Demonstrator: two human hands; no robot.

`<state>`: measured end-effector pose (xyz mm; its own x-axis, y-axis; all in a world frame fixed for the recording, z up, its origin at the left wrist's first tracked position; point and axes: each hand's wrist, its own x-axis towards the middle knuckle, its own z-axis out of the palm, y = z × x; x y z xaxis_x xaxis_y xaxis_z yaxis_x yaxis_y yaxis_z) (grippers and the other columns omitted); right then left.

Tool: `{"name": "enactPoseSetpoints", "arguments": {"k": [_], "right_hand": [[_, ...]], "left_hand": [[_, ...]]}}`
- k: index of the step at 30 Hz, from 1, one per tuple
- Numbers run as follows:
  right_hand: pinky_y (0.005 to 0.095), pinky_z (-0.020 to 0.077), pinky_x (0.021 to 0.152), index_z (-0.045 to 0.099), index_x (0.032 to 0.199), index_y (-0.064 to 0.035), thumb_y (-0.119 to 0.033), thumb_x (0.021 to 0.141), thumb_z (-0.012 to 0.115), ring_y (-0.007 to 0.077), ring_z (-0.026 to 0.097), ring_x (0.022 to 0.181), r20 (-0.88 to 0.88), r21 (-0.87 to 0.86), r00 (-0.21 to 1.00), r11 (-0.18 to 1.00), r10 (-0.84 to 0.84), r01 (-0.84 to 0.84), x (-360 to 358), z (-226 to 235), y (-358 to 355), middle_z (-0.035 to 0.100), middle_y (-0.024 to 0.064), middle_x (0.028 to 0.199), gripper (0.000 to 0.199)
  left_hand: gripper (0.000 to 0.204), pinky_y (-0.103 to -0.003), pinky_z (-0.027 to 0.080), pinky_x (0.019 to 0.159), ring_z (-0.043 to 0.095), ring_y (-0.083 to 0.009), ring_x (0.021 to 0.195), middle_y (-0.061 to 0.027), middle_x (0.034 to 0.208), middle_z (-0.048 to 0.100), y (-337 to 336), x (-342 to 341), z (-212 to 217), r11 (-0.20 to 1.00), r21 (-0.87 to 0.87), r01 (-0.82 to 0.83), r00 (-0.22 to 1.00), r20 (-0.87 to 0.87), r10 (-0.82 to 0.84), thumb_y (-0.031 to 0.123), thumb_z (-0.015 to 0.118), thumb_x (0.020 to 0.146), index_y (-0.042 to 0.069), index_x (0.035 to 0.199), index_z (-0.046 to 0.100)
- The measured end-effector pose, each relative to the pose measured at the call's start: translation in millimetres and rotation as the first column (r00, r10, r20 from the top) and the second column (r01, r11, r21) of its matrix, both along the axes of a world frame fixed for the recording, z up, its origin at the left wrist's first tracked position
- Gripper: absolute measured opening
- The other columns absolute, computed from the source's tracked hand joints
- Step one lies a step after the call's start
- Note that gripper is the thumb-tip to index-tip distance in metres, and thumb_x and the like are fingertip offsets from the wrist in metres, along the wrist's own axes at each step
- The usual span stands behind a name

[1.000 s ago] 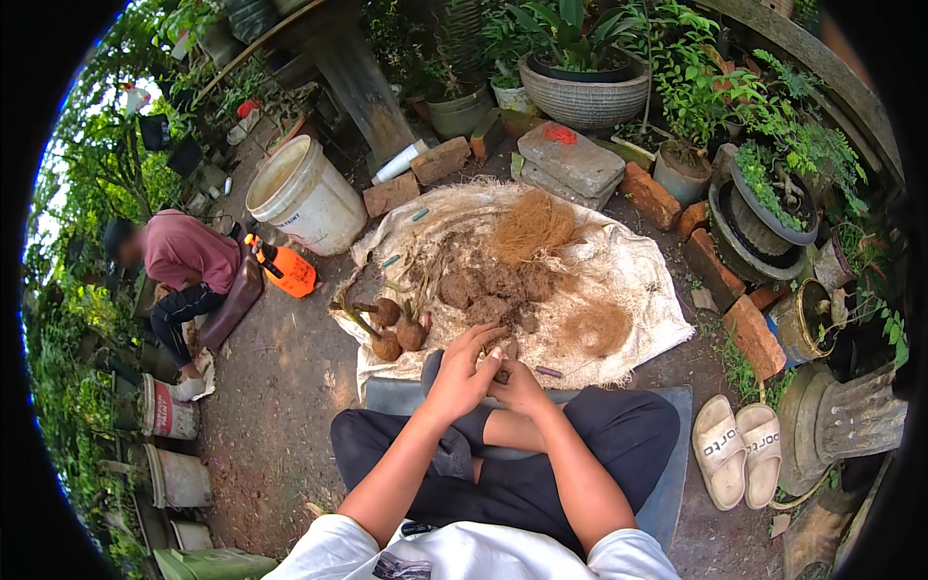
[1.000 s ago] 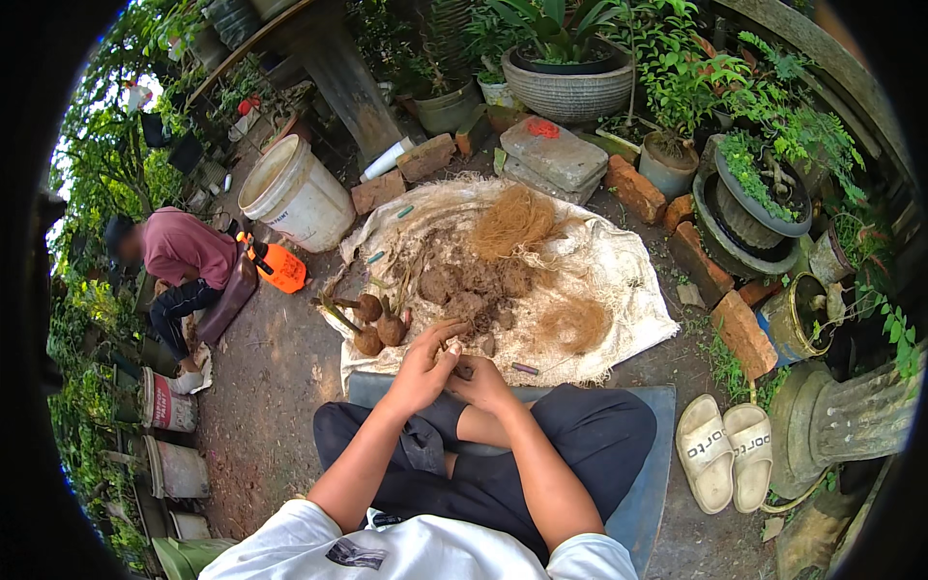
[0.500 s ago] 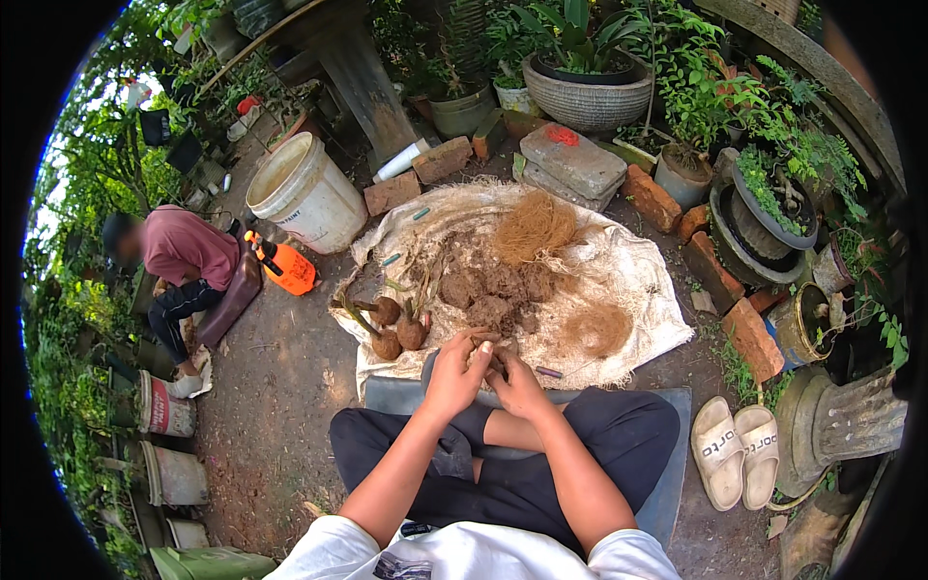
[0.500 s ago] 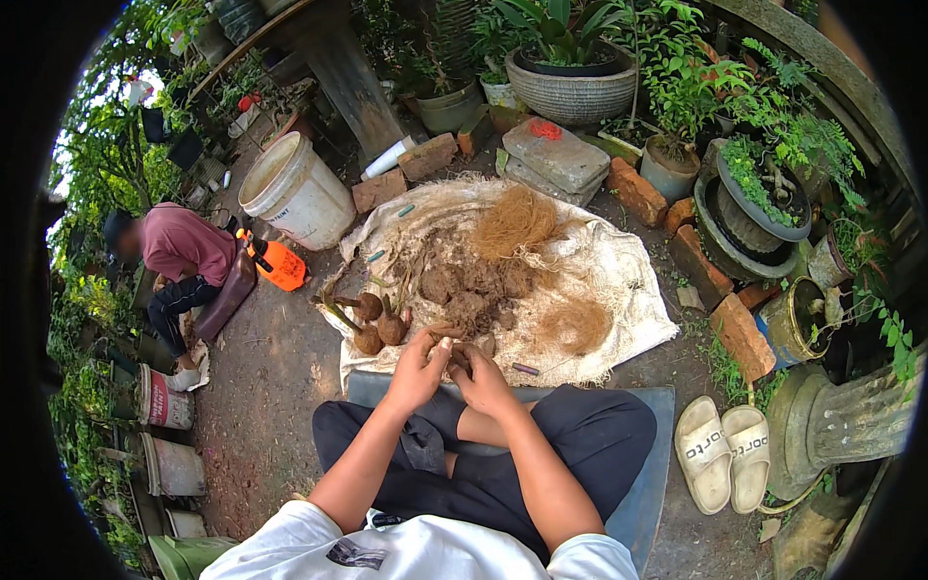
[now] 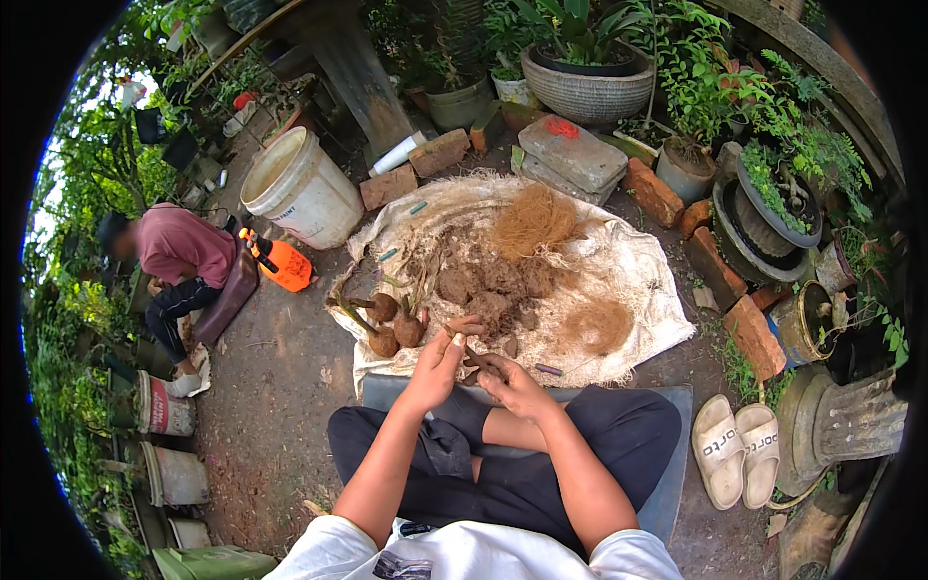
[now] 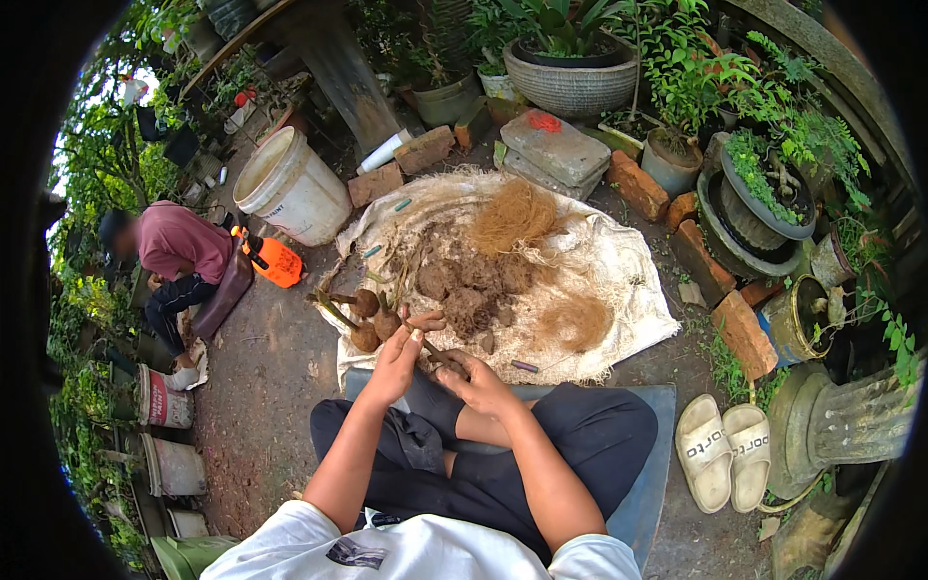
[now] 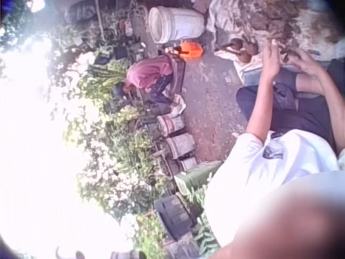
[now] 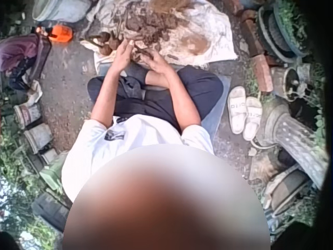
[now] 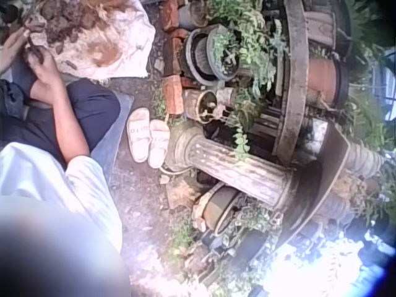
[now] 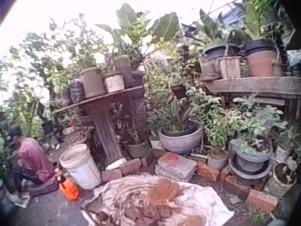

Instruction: The person sits on the ground and handles several plant bulbs and soil on a sack. They pick up a bulb, inspect it, and then mix soil with their hands, preparing the material for planting.

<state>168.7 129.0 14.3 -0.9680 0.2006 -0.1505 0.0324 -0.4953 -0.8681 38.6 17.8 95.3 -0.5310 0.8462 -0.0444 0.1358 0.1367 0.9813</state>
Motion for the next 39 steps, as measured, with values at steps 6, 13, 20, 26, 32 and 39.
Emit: {"name": "enactPoseSetpoints", "arguments": {"k": [6, 13, 20, 26, 32, 39], "right_hand": [[0.0386, 0.0504, 0.074, 0.060, 0.112, 0.0018, -0.024, 0.102, 0.057, 0.0229, 0.067, 0.084, 0.085, 0.521, 0.996, 0.853, -0.036, -0.014, 0, 10, 3, 0.068, 0.0138, 0.091, 0.028], [0.0474, 0.0497, 0.077, 0.058, 0.107, 0.0043, -0.019, 0.099, 0.057, 0.0451, 0.064, 0.090, 0.045, 0.719, 0.991, 0.693, -0.127, 0.057, 4, 23, -4, 0.066, 0.0262, 0.095, 0.025], [0.0423, 0.0507, 0.082, 0.056, 0.123, 0.0028, -0.021, 0.101, 0.056, 0.0361, 0.066, 0.089, -0.053, 0.576, 0.960, 0.778, -0.274, 0.253, -2, -3, -3, 0.068, 0.0215, 0.098, 0.032], [0.0360, 0.0517, 0.085, 0.050, 0.139, -0.0002, -0.018, 0.101, 0.059, 0.0255, 0.066, 0.087, -0.079, 0.395, 0.952, 0.867, -0.296, 0.303, -5, -23, 4, 0.068, 0.0129, 0.106, 0.043], [0.0264, 0.0528, 0.064, 0.052, 0.139, -0.0038, -0.012, 0.103, 0.053, 0.0116, 0.062, 0.078, 0.017, 0.012, 0.952, 0.952, -0.307, 0.306, -6, -16, 4, 0.066, 0.0039, 0.106, 0.037], [0.0219, 0.0430, 0.053, 0.056, 0.131, -0.0034, -0.028, 0.106, 0.048, 0.0085, 0.054, 0.064, 0.047, -0.351, 0.977, 0.913, -0.206, 0.209, 4, -12, 19, 0.065, 0.0038, 0.096, 0.037]], "left_hand": [[0.039, -0.036, 0.030, 0.114, 0.048, -0.0226, 0.133, -0.0139, 0.138, 0.057, -2, -7, -17, 0.999, -0.027, -0.046, 0.999, -0.004, 0.046, 0.022, 0.037, 0.108, -0.002, 0.131, 0.059], [0.040, -0.035, 0.031, 0.114, 0.049, -0.0214, 0.132, -0.0131, 0.135, 0.060, -3, -5, -32, 0.997, -0.016, -0.074, 0.997, 0.028, 0.075, 0.021, 0.037, 0.108, -0.003, 0.132, 0.058], [0.046, -0.036, 0.031, 0.115, 0.047, -0.0222, 0.134, -0.0151, 0.140, 0.056, 6, 0, -32, 0.988, 0.008, -0.155, 0.988, 0.021, 0.155, 0.028, 0.041, 0.108, -0.002, 0.143, 0.048], [0.051, -0.039, 0.034, 0.114, 0.048, -0.0265, 0.133, -0.0176, 0.141, 0.053, -4, 3, -28, 0.976, -0.042, -0.215, 0.966, 0.135, 0.218, 0.034, 0.040, 0.109, -0.001, 0.146, 0.043], [0.052, -0.040, 0.035, 0.113, 0.049, -0.0267, 0.131, -0.0178, 0.140, 0.053, -12, 10, -29, 0.961, -0.103, -0.258, 0.941, 0.199, 0.274, 0.037, 0.037, 0.110, -0.001, 0.144, 0.045], [0.052, -0.038, 0.035, 0.113, 0.051, -0.0258, 0.129, -0.0166, 0.139, 0.054, -13, 18, -44, 0.964, -0.087, -0.251, 0.934, 0.241, 0.265, 0.036, 0.038, 0.109, -0.002, 0.143, 0.045]]}}
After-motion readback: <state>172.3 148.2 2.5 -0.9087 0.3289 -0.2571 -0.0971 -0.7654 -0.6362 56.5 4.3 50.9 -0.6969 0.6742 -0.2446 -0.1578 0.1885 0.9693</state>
